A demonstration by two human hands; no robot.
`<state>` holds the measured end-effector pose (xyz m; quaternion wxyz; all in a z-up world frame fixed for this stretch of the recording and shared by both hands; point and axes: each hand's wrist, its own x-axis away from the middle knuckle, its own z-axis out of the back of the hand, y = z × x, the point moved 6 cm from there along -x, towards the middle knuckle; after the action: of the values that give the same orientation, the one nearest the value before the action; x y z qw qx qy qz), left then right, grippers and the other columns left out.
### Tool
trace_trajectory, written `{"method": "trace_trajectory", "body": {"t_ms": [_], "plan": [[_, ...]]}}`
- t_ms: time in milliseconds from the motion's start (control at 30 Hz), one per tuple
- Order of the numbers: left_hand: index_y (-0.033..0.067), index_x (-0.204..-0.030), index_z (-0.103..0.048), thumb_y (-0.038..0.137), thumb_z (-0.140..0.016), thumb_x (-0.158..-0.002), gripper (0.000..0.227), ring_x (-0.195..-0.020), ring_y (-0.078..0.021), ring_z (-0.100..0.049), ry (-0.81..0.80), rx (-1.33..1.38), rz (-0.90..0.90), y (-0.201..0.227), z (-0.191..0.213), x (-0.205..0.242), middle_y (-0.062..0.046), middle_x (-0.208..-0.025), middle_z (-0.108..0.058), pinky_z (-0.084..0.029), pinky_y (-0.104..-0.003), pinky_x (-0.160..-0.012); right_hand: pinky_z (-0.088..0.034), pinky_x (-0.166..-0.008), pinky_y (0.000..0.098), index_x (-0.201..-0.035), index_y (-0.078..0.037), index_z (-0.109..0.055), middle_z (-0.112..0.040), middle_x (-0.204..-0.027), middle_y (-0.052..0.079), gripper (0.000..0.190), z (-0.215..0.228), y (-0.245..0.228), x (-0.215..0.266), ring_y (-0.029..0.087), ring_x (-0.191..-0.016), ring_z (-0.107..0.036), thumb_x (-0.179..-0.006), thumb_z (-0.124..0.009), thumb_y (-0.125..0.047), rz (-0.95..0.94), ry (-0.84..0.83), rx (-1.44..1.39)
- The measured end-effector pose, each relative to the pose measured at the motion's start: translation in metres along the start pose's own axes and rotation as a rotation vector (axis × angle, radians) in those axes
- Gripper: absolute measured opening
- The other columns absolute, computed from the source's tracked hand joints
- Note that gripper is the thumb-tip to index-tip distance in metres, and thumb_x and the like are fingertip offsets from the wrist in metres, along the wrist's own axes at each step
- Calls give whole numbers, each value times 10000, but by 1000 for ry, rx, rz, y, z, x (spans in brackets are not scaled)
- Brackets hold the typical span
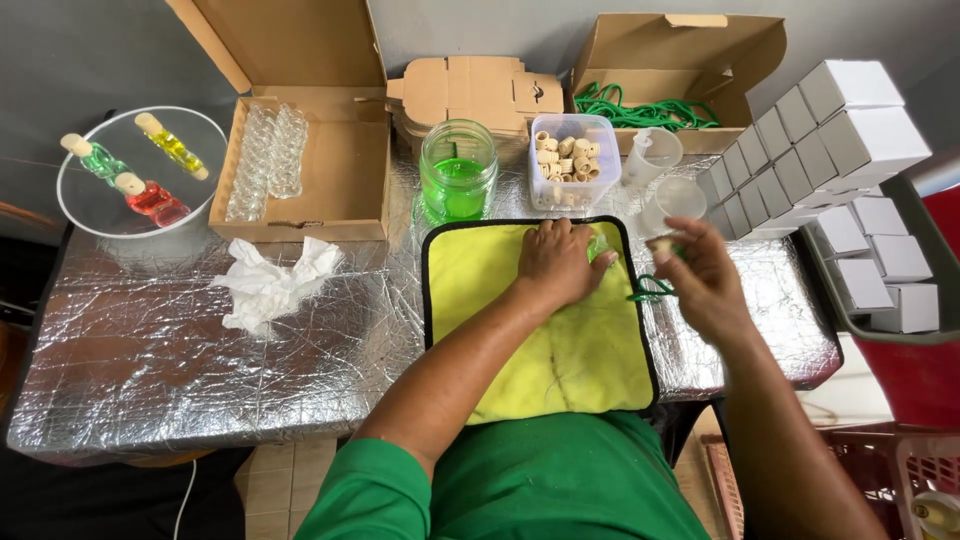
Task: The person is assembling perfume bottle caps by threading a green string through a small wooden piece on a workspace.
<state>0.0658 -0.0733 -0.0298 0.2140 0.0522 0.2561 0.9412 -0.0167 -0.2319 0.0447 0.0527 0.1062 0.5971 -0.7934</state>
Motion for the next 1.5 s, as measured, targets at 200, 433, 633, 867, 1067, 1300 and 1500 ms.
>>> {"method": "trace_trajectory", "body": {"t_ms": [200, 433, 633, 867, 1067, 1300, 1500], "plan": [[183, -1235, -680, 569, -563, -917, 513, -1140, -333, -597, 147, 64, -138, -2, -16, 2, -83, -1153, -614, -457, -501, -956, -512, -775, 273, -1351, 38, -610, -668, -1003, 143, 362, -14, 40, 14, 139, -888, -608, -1008, -681, -57, -66, 102, -76], [226, -1179, -558, 367, -649, -913, 315, -1296, -326, -598, 40, 145, -284, 7, -13, 15, -53, -1114, -744, -420, -527, -1026, -568, -840, 306, -1390, -36, -653, -690, -1075, 159, 395, -12, 52, 9, 137, -966, -606, -999, -705, -70, -9, 124, -31], [162, -1138, -555, 277, -697, -894, 305, -1011, -404, -736, 22, 435, -227, 1, 22, 32, -136, -987, -767, -532, -539, -885, -541, -666, 207, -1356, 21, -613, -712, -1087, 177, 416, -28, 50, -5, 135, -841, -664, -972, -729, -90, -56, 92, -228], [188, -1130, -602, 326, -760, -818, 376, -888, -346, -767, 41, 665, -83, -23, 43, 42, -109, -984, -744, -590, -463, -770, -515, -576, 204, -1322, 30, -634, -729, -1055, 208, 370, -54, 77, -27, 179, -774, -713, -986, -713, -105, -114, 58, -465], [183, -1048, -640, 314, -797, -782, 335, -788, -261, -762, 105, 790, -33, -44, 26, 32, -48, -871, -711, -594, -409, -707, -488, -590, 207, -1320, 39, -651, -679, -809, 142, 337, -71, 81, -29, 139, -725, -646, -1011, -686, -91, -111, 0, -442], [194, -1005, -629, 430, -750, -764, 358, -835, -322, -764, 106, 540, -10, -50, 35, 39, -39, -823, -743, -591, -471, -748, -470, -558, 180, -1293, 21, -675, -700, -829, 132, 315, -70, 65, -26, 138, -735, -684, -1002, -704, -93, -105, 28, -378], [157, -918, -683, 447, -661, -786, 319, -949, -369, -729, 50, 156, -15, -53, 48, 37, -120, -881, -727, -561, -498, -846, -451, -515, 289, -1155, -8, -775, -694, -680, 161, 222, -67, 34, -23, 185, -612, -634, -941, -746, -58, -69, -149, 229]]}}
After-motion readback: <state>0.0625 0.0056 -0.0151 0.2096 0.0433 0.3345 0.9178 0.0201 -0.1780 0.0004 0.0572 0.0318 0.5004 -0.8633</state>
